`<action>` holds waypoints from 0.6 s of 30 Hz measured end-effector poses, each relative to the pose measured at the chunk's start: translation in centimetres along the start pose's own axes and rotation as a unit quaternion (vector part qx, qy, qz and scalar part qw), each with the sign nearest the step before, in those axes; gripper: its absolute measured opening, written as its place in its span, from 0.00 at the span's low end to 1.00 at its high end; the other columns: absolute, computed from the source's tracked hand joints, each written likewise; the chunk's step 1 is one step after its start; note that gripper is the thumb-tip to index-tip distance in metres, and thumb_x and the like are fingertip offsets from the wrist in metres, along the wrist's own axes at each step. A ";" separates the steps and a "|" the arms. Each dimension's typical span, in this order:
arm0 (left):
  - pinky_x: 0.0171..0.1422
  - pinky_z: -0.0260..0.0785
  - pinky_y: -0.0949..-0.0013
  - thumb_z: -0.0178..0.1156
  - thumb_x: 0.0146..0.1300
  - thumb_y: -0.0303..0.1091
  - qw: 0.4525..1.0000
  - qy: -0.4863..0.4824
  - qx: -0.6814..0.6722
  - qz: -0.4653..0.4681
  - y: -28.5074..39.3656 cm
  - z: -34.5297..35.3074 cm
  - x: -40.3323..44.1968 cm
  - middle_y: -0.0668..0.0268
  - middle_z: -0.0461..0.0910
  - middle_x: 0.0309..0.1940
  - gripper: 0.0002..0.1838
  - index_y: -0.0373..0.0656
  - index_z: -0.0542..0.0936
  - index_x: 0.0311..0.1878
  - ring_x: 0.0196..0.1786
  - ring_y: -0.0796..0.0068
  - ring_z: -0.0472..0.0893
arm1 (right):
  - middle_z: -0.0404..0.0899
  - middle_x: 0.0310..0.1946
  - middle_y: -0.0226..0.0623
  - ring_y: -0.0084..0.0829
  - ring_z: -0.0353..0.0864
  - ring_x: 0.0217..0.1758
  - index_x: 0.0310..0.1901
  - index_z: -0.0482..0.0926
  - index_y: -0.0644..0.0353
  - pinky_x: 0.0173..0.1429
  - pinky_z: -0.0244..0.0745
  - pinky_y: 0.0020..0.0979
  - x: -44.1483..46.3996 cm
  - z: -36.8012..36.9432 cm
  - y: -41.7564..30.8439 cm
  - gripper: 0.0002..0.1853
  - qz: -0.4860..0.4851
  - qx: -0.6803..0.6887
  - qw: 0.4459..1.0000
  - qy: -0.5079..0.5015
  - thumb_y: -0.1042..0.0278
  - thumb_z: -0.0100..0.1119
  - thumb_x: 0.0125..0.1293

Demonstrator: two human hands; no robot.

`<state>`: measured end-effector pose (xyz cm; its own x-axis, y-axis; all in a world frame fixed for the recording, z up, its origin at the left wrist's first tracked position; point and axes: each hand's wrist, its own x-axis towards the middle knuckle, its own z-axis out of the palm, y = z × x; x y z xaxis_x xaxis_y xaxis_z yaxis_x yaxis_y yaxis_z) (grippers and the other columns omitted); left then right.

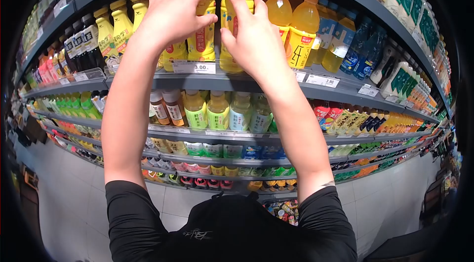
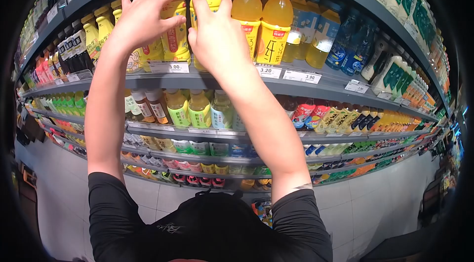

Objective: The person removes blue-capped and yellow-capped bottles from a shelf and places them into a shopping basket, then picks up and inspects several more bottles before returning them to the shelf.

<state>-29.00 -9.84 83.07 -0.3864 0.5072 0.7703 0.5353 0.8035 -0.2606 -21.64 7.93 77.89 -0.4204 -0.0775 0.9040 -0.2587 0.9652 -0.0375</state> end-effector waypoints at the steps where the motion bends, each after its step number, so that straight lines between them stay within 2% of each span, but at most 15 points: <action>1: 0.85 0.41 0.27 0.69 0.66 0.56 1.000 -0.001 -0.004 0.002 -0.1 -0.1 0.1 0.57 0.85 0.54 0.32 0.61 0.80 0.72 0.70 0.54 0.76 | 0.70 0.60 0.71 0.65 0.88 0.41 0.74 0.67 0.53 0.46 0.89 0.53 -0.1 0.1 0.0 0.35 -0.001 -0.002 1.000 0.001 0.65 0.69 0.67; 7: 0.83 0.44 0.26 0.70 0.66 0.54 1.000 0.005 -0.025 0.004 -0.1 0.1 0.5 0.57 0.85 0.56 0.32 0.59 0.80 0.72 0.70 0.56 0.76 | 0.70 0.61 0.70 0.65 0.88 0.43 0.74 0.67 0.53 0.49 0.88 0.53 0.1 -0.5 0.2 0.35 -0.004 0.002 1.000 -0.012 0.70 0.69 0.66; 18: 0.81 0.48 0.29 0.71 0.66 0.56 0.999 -0.027 -0.046 -0.001 0.5 -0.7 0.9 0.57 0.86 0.55 0.33 0.58 0.80 0.72 0.69 0.57 0.76 | 0.68 0.63 0.70 0.66 0.88 0.46 0.74 0.68 0.51 0.53 0.88 0.53 0.0 -0.5 0.4 0.35 0.004 0.013 1.000 -0.011 0.71 0.70 0.66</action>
<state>-28.59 -9.20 84.06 -0.4267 0.5231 0.7378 0.5992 0.7745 -0.2026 -21.31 8.45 78.08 -0.4416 -0.0758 0.8940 -0.2782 0.9589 -0.0561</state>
